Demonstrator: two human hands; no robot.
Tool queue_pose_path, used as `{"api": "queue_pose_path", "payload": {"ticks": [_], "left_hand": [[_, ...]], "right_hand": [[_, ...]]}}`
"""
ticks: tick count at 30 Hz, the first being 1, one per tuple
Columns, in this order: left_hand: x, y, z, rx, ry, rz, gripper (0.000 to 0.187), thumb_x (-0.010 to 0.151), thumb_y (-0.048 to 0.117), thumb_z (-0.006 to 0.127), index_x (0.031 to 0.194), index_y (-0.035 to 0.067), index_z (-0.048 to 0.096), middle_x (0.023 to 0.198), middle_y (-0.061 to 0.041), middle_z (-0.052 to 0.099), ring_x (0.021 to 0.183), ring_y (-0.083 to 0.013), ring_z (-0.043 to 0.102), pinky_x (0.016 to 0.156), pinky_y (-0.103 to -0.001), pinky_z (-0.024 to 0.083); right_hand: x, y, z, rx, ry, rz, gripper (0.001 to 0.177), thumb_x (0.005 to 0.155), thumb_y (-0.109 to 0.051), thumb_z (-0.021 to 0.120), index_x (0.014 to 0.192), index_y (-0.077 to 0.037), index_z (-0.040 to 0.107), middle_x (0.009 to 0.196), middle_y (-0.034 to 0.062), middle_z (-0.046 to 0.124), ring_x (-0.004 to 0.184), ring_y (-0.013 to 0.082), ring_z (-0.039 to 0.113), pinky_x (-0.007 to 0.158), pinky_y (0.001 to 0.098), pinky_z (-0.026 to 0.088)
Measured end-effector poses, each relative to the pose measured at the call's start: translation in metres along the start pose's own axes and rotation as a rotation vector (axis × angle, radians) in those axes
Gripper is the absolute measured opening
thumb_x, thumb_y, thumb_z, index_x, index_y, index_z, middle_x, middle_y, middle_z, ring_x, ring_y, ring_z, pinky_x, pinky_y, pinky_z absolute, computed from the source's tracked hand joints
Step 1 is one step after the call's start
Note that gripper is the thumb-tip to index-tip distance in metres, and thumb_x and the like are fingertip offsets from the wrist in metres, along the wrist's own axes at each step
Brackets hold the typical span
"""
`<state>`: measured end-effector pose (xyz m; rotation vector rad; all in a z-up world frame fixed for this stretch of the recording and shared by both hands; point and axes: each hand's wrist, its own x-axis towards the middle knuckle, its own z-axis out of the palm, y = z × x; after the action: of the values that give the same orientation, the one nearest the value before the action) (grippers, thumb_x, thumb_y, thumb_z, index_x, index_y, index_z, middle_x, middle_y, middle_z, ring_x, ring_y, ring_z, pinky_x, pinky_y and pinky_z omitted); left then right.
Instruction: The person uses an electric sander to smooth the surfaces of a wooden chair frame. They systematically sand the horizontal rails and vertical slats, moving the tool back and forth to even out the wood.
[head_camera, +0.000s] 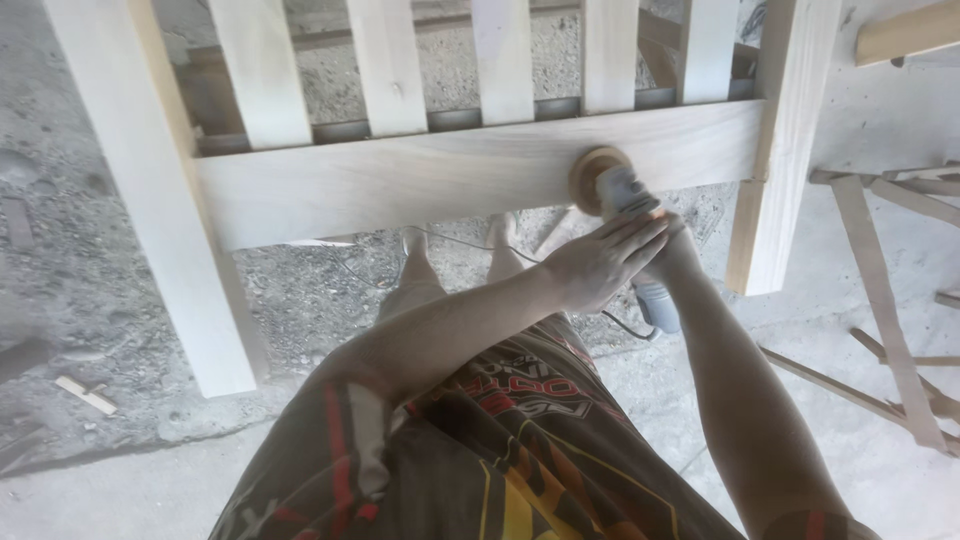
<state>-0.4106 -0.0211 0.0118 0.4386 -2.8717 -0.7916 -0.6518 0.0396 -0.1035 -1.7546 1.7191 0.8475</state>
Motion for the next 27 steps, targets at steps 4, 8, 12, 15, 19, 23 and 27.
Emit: {"api": "queue_pose_path", "payload": {"ticks": [4,8,12,15,19,23,27], "left_hand": [[0.066,0.008,0.01,0.06,0.018,0.004,0.058,0.104,0.021,0.039,0.156,-0.004,0.026,0.162,-0.024,0.022,0.153,-0.0348,0.021,0.128,-0.051,0.016],[0.076,0.014,0.009,0.063,-0.006,-0.037,0.06,0.107,0.029,0.038,0.155,-0.006,0.027,0.162,-0.026,0.024,0.153,-0.0376,0.022,0.128,-0.054,0.015],[0.024,0.009,-0.006,0.113,-0.037,-0.109,0.064,0.1,0.023,0.045,0.153,-0.009,0.028,0.16,-0.032,0.023,0.151,-0.0396,0.02,0.125,-0.051,0.015],[-0.025,0.009,-0.024,0.094,-0.021,-0.18,0.071,0.096,0.024,0.05,0.153,-0.013,0.028,0.162,-0.033,0.021,0.153,-0.0405,0.019,0.127,-0.05,0.015],[-0.086,0.004,-0.043,0.038,0.095,-0.294,0.066,0.099,0.021,0.05,0.152,-0.014,0.03,0.162,-0.033,0.022,0.155,-0.0415,0.02,0.129,-0.05,0.016],[-0.147,-0.001,-0.052,-0.081,0.313,-0.466,0.066,0.097,0.014,0.049,0.155,-0.01,0.029,0.166,-0.03,0.022,0.158,-0.0357,0.02,0.132,-0.046,0.017],[-0.201,-0.006,-0.067,-0.157,0.314,-0.596,0.071,0.094,0.019,0.048,0.154,-0.01,0.023,0.164,-0.031,0.017,0.155,-0.0365,0.016,0.128,-0.048,0.016]], "right_hand": [[0.015,0.07,0.041,-0.261,0.205,-0.09,0.038,0.09,-0.037,0.062,0.111,-0.006,0.065,0.103,0.0101,0.071,0.097,0.0237,0.068,0.091,0.0388,0.053],[0.021,0.089,0.048,-0.137,0.428,-0.084,0.047,0.083,-0.038,0.063,0.116,-0.004,0.065,0.108,0.015,0.07,0.098,0.0287,0.065,0.085,0.0408,0.052],[0.035,0.025,0.021,-0.279,0.028,-0.079,0.047,0.1,-0.042,0.053,0.133,-0.009,0.057,0.12,0.0097,0.067,0.109,0.0188,0.064,0.102,0.0394,0.05],[0.027,-0.03,-0.018,-0.343,0.024,-0.232,0.035,0.103,-0.039,0.049,0.128,-0.018,0.06,0.119,0.0005,0.071,0.115,0.0133,0.065,0.106,0.0354,0.052],[0.021,-0.108,-0.074,0.419,0.098,-0.432,0.04,0.092,-0.032,0.058,0.125,-0.009,0.056,0.11,0.0047,0.071,0.102,0.0142,0.068,0.091,0.0351,0.056],[0.02,-0.186,-0.121,1.468,-0.202,-0.09,0.038,0.099,-0.028,0.053,0.123,0.001,0.056,0.105,0.0099,0.071,0.093,0.0148,0.071,0.083,0.0291,0.06],[0.022,-0.265,-0.163,1.963,-0.412,0.391,0.039,0.104,-0.028,0.046,0.119,0.007,0.055,0.1,0.0139,0.07,0.084,0.0166,0.073,0.078,0.026,0.064]]}}
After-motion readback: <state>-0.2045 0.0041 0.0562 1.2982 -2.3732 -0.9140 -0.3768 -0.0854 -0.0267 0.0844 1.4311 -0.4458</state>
